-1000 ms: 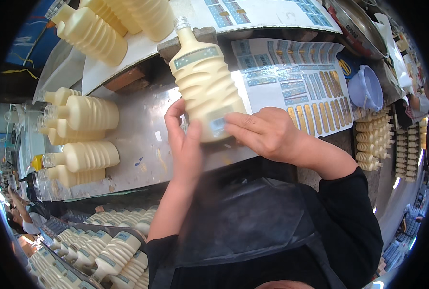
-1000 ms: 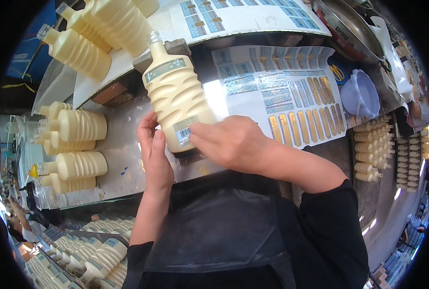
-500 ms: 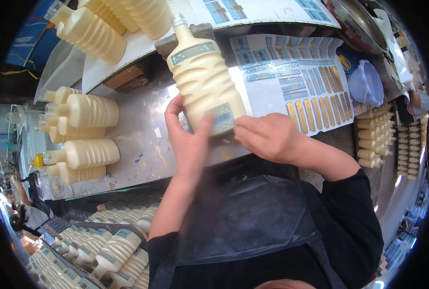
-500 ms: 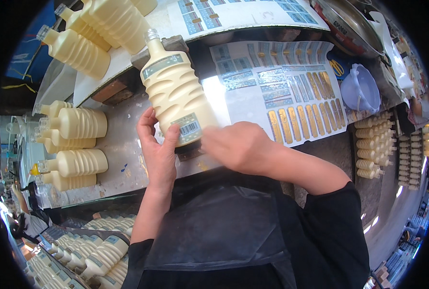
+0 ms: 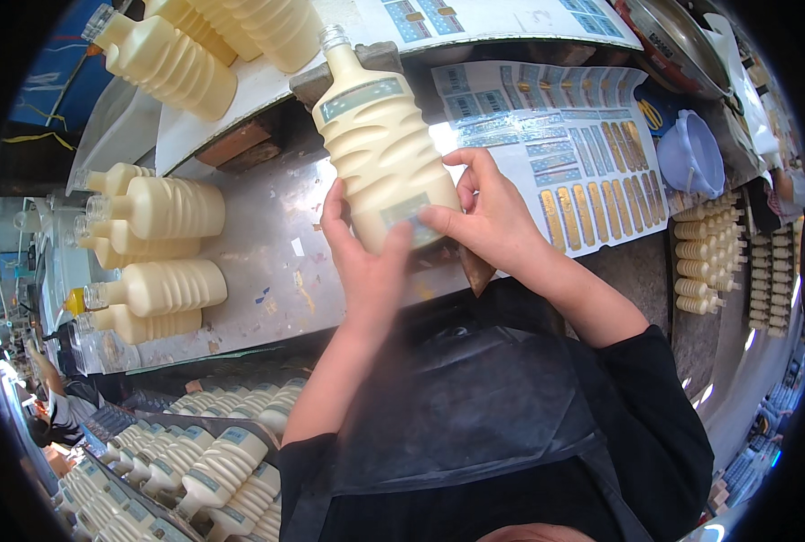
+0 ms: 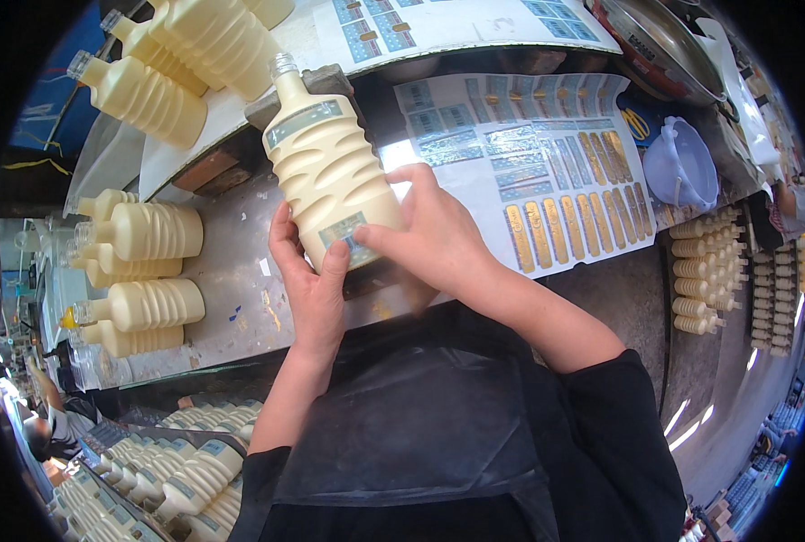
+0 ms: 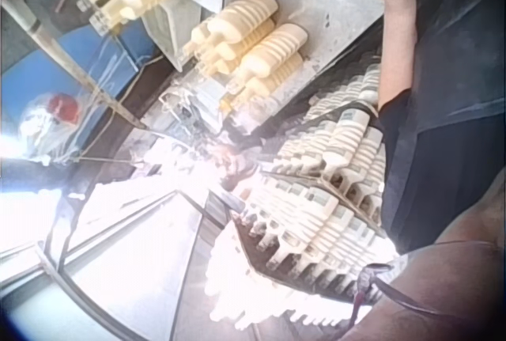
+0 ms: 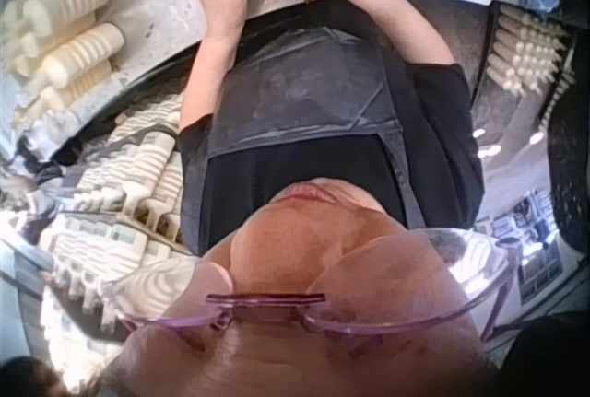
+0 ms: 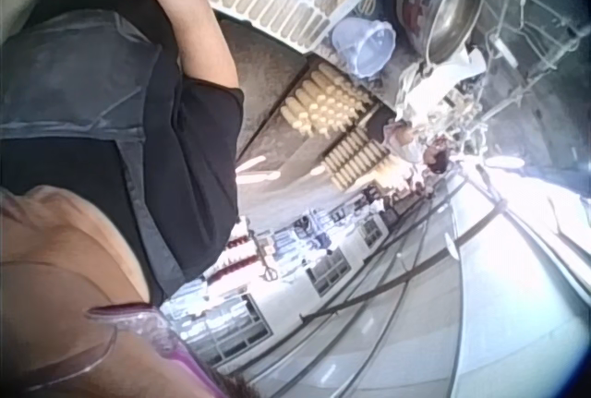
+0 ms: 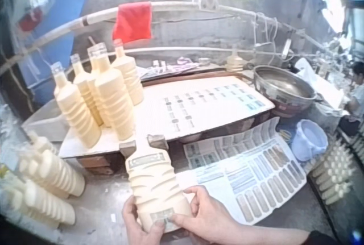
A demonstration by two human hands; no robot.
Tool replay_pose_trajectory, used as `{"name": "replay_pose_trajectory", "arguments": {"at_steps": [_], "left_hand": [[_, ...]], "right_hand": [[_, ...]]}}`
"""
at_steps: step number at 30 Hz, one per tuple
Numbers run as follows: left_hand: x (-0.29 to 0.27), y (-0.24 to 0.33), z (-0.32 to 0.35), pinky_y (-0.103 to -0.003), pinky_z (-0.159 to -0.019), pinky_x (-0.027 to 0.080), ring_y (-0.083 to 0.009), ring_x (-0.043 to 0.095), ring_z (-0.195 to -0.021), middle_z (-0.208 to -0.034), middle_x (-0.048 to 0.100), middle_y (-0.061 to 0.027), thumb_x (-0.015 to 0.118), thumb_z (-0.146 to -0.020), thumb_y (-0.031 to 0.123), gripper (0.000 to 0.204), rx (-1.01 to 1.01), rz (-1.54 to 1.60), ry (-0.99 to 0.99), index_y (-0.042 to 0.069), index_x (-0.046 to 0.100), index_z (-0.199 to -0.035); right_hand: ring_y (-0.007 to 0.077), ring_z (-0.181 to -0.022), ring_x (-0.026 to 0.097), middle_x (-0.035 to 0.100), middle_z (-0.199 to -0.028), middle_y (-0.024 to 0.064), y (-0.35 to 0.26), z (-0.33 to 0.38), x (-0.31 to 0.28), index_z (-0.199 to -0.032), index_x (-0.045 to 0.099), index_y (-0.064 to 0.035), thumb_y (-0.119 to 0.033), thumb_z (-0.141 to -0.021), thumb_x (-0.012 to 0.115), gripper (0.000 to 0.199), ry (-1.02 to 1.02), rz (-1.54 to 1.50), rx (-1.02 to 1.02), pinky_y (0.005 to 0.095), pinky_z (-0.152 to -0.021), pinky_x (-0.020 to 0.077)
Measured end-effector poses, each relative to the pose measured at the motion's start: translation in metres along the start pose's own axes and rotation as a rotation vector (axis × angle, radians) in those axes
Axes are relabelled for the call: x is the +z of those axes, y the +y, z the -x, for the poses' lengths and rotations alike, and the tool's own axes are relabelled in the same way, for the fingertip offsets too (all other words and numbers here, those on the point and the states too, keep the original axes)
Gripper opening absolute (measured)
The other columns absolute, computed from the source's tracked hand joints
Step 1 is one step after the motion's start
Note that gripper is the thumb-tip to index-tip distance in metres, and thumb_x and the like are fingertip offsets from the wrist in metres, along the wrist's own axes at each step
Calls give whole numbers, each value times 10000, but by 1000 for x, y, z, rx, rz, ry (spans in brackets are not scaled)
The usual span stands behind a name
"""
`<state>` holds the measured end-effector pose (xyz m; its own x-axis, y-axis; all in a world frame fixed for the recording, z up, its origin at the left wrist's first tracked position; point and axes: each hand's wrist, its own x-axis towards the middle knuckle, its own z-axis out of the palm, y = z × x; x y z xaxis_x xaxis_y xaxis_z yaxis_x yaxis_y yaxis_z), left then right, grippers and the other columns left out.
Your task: The person applies rectangular labels to the neck and body of cream-colored plastic bottles. They peel each label from a sheet, wrap it around the bottle, and smooth it down by hand. Finished bottles are placed on a nearby tray.
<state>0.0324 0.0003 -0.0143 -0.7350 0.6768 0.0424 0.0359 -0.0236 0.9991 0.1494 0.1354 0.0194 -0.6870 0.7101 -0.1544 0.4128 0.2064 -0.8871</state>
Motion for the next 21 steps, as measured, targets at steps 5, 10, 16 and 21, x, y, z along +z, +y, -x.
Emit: {"name": "replay_pose_trajectory", "arguments": {"at_steps": [5, 10, 16, 21], "left_hand": [[-2, -2, -1, -435, -1166, 370, -309, 392, -1413, -1510, 342, -219, 730, -878, 159, 878, 13, 8, -14, 8, 209, -1569], [-1, -1, -1, -434, -1170, 364, -310, 379, -1422, -1517, 332, -220, 733, -877, 161, 889, 6, 24, -20, 5, 198, -1569], [0, 0, -1, -432, -1175, 355, -307, 387, -1416, -1523, 340, -221, 729, -882, 158, 876, 1, 21, -11, -3, 209, -1568], [-7, -10, -2, -428, -1179, 344, -292, 390, -1411, -1519, 359, -211, 695, -914, 146, 833, 3, 176, 0, -4, 221, -1583]], "right_hand": [[82, -732, 493, 478, -812, -19, 3, -1, 1, -1313, 493, -10, -281, -816, 844, 666, 2, -24, 3, 264, -658, 471], [69, -739, 483, 468, -813, -26, 3, 0, 3, -1310, 494, -14, -281, -822, 843, 657, 0, -74, 17, 253, -657, 462], [67, -752, 498, 467, -810, -27, 4, 0, 3, -1319, 489, -12, -280, -849, 825, 637, -8, -84, 16, 254, -670, 470], [132, -789, 572, 528, -856, 18, 18, -4, -3, -1351, 481, -17, -287, -878, 786, 624, -87, -265, 27, 286, -721, 492]]}}
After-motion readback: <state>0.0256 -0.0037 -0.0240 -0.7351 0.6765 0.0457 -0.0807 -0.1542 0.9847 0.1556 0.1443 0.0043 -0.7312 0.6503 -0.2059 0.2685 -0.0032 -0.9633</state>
